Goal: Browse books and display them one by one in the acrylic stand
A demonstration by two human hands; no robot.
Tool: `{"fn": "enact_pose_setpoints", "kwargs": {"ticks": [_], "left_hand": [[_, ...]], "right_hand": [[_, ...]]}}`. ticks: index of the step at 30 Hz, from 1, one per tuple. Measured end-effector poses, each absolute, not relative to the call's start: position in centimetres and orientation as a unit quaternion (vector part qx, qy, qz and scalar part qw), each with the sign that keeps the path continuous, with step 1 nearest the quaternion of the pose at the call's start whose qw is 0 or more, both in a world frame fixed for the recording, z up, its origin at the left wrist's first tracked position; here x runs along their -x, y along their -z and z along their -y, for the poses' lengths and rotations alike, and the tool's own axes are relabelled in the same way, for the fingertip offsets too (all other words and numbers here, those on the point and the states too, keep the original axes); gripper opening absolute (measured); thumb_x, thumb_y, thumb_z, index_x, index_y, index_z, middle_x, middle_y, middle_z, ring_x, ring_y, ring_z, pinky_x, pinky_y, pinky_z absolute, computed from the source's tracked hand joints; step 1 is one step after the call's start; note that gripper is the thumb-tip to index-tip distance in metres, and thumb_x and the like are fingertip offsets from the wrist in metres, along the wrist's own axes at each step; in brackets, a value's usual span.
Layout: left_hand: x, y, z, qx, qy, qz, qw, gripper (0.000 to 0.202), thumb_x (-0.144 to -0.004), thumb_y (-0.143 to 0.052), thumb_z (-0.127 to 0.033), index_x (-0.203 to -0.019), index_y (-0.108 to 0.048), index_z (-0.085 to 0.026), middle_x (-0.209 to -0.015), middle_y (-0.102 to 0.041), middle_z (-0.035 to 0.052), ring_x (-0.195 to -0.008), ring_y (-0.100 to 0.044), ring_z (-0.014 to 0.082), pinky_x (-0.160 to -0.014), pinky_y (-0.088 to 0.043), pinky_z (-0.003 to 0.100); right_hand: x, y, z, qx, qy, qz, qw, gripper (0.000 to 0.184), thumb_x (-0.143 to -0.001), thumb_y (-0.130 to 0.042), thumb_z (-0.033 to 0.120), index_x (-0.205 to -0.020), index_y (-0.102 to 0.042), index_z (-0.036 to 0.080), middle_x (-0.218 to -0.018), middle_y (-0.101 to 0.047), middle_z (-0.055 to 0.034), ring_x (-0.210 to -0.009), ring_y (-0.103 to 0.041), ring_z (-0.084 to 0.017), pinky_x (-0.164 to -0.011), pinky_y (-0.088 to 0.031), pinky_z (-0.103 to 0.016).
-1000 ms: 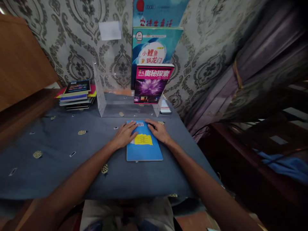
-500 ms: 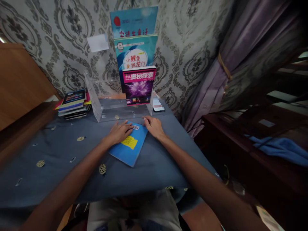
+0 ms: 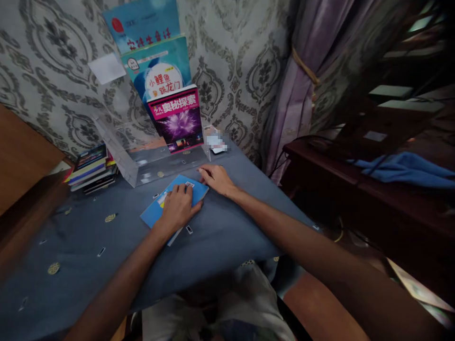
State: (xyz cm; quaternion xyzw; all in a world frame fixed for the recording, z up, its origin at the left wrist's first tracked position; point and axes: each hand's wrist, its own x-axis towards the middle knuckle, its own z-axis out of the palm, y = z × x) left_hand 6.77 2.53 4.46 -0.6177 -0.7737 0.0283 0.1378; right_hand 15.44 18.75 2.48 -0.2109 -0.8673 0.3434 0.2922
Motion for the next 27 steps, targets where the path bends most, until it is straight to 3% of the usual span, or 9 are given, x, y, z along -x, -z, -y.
{"fn": "enact_pose_setpoints", "kwargs": {"ticks": [5, 19, 27], "left_hand": [[-7.5, -4.6, -2.8, 0.622, -0.053, 0.770, 0.134, 0.027, -0.097, -0.051, -0.037, -0.106, -0.063, -0.015, -0.109, -0.067, 0.0158, -0.101, -0.061, 0.0291, -0.077, -0.054, 0.037], [-7.6, -7.2, -3.2, 0.590, -0.053, 0.805, 0.034, 0.033, -0.101, -0.041, -0.034, -0.106, -0.068, -0.014, -0.105, -0.075, 0.0130, -0.091, -0.072, 0.0274, -0.075, -0.051, 0.036], [-7.3, -7.8, -3.1, 0.576, -0.027, 0.817, 0.002, 0.037, -0.102, -0.035, -0.031, -0.105, -0.070, -0.017, -0.109, -0.075, 0.0104, -0.095, -0.071, 0.0259, -0.079, -0.047, 0.034]], "right_hand": [[-15.6, -2.6, -18.8, 0.201, -0.350, 0.868, 0.290, 0.029, -0.100, -0.046, 0.030, -0.091, -0.071, 0.019, -0.073, -0.074, -0.0019, -0.069, -0.069, -0.016, -0.069, -0.048, -0.026], [-16.6, -3.8, -19.6, 0.188, -0.385, 0.850, 0.308, 0.039, -0.100, -0.042, 0.037, -0.089, -0.073, 0.017, -0.072, -0.073, -0.0031, -0.071, -0.068, -0.018, -0.070, -0.047, -0.028], [-16.8, -3.6, -19.4, 0.159, -0.445, 0.804, 0.361, 0.053, -0.098, -0.039, 0.057, -0.102, -0.072, 0.015, -0.074, -0.072, -0.0046, -0.059, -0.065, -0.016, -0.061, -0.048, -0.028]]}}
